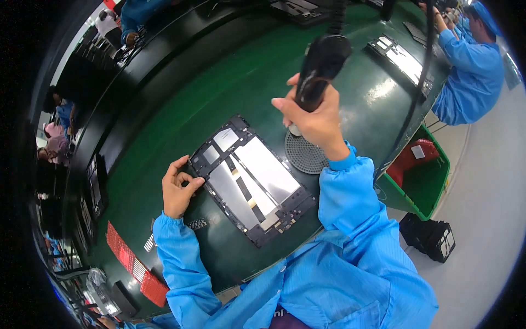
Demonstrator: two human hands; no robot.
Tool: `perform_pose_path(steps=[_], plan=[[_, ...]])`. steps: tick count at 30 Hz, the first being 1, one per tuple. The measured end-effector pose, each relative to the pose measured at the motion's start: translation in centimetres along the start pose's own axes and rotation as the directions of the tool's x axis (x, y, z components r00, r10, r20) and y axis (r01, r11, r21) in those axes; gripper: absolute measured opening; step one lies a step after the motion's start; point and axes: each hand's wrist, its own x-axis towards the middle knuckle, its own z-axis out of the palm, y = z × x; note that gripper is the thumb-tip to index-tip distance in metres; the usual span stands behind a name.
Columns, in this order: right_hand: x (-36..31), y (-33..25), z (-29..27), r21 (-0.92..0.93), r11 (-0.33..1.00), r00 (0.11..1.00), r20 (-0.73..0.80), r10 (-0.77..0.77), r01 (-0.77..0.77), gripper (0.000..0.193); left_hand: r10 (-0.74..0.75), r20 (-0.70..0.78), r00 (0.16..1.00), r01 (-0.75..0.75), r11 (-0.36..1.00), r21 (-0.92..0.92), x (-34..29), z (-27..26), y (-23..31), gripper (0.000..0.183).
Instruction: The person assembles electronic devices by placing small components onto tablet frames by hand, fastening them with an electric screwdriver, and moving the completed units along the conveyor line.
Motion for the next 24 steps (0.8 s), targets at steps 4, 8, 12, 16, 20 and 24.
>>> perform_pose_path(steps=[4,8,12,16,20,24], plan=[[0.6,0.5,0.1,-0.020,0.999,0.999,0.042,0.028,-0.027,0.037,-0.017,-0.003,1.000,0.017,1.000,-0.002,0.0,0.1,0.4,0.061],[0.5,0.8,0.3,-0.018,0.999,0.996,0.083,0.039,-0.038,0.035,0.018,-0.015,1.000,-0.019,1.000,-0.025,0.0,0.0,0.1,0.062],[0.4,1.2,0.4,-0.023,0.999,0.995,0.083,0.047,-0.045,0.035,0.000,-0.006,1.000,-0.001,0.999,-0.033,0.0,0.0,0.2,0.062],[0.4,1.6,0.3,-0.027,0.999,0.995,0.102,0.021,-0.019,0.035,-0.013,-0.005,1.000,0.012,0.999,-0.035,0.0,0.1,0.3,0.062],[0.3,1.5,0.5,-0.042,0.999,0.995,0.098,0.011,-0.007,0.035,-0.011,0.011,1.000,0.012,0.999,-0.040,0.2,0.0,0.0,0.062],[0.2,1.2,0.9,-0.042,0.999,0.996,0.092,0.000,0.004,0.035,0.003,0.010,1.000,-0.002,0.999,-0.046,0.2,-0.4,-0.5,0.061]])
